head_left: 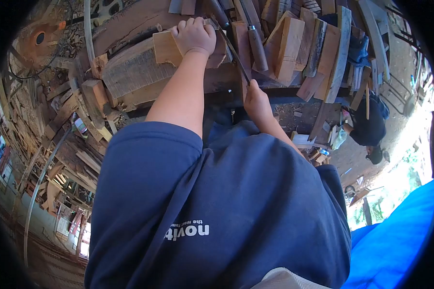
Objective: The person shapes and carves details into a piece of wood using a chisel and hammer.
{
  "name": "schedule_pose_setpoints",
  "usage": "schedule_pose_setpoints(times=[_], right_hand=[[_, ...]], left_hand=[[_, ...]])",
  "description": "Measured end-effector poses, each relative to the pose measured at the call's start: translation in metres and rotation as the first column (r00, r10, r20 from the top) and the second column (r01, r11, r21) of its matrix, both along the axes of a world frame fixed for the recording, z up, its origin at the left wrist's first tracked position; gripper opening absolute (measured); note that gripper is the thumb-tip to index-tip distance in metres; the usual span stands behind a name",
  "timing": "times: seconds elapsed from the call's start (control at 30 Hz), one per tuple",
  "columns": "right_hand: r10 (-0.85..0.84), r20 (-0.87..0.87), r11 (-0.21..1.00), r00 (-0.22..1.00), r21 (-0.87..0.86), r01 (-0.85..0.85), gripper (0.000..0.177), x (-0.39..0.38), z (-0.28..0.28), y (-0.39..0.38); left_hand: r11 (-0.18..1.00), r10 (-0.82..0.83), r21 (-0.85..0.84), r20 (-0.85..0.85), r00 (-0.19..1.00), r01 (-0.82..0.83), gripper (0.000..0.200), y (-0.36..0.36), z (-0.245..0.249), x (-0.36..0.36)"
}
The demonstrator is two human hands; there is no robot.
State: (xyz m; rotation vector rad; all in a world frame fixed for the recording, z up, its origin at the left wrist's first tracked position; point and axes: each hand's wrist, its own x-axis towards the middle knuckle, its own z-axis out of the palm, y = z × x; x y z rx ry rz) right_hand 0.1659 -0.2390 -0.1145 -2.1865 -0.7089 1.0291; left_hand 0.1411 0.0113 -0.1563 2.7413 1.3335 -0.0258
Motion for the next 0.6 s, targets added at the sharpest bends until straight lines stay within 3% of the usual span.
schedule_pose_setpoints(times=[0.1, 0.23, 0.6], right_hand=[[0.059, 0.067, 0.998, 0.996, 0.018, -0.06, 0.015, 0.003, -0.005, 0.033], [0.121, 0.128, 0.993, 0.984, -0.027, -0.118, 0.013, 0.027, 0.001, 0.101], [0.067, 0.141, 0.998, 0.988, 0.002, -0.068, 0.007, 0.024, -0.001, 0.069]], left_hand=[[0.997, -0.013, 0.074, 0.016, 1.0, 0.012, 0.029, 0.0, -0.006, -0.002], [0.999, -0.016, 0.048, 0.018, 1.0, 0.015, 0.03, 0.001, -0.003, -0.002], [0.999, -0.014, 0.045, 0.086, 0.996, 0.01, 0.026, 0.0, -0.004, -0.002]])
